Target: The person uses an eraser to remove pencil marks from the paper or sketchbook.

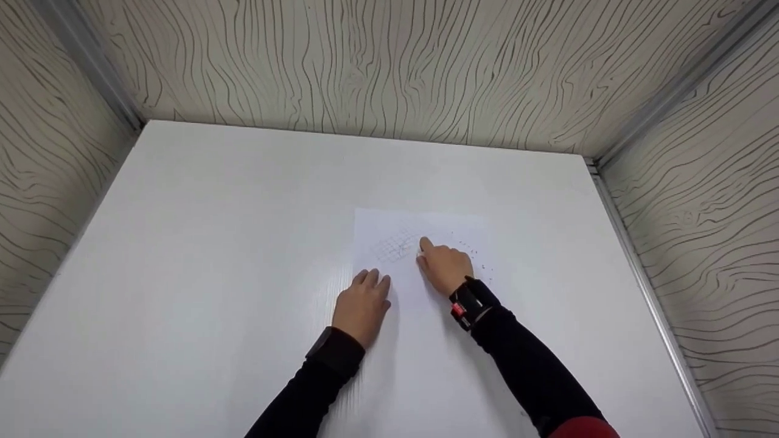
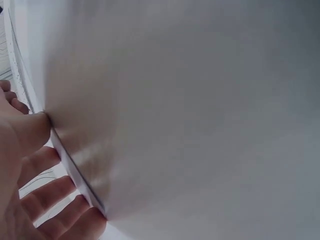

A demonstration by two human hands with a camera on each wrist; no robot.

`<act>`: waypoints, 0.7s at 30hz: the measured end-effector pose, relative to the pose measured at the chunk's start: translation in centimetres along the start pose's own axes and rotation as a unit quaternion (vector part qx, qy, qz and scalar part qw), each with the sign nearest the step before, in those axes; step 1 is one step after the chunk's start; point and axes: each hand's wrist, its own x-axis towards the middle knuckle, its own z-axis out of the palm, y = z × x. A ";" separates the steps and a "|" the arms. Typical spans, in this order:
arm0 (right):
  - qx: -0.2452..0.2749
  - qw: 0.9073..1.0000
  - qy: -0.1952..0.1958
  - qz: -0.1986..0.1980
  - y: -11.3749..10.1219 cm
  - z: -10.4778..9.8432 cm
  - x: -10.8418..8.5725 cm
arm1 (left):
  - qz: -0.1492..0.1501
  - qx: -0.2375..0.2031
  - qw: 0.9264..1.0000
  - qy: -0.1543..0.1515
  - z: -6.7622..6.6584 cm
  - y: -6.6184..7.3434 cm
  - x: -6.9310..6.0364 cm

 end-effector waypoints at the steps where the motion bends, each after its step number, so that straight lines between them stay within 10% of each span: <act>1: -0.009 1.000 0.010 0.010 0.5 -0.1 0.0 | -0.002 0.000 1.000 -0.002 0.0 0.0 0.0; 5: -0.025 0.998 0.031 0.043 1.6 -0.3 0.0 | -0.003 0.002 1.000 -0.008 0.0 0.1 -0.1; 13: 0.023 0.999 -0.028 -0.018 -1.2 0.5 0.4 | 0.005 0.035 0.999 -0.017 -0.1 0.3 0.0; 21: -0.013 0.999 0.007 0.044 0.5 -0.3 1.3 | -0.007 0.035 0.999 -0.023 -0.2 0.3 0.3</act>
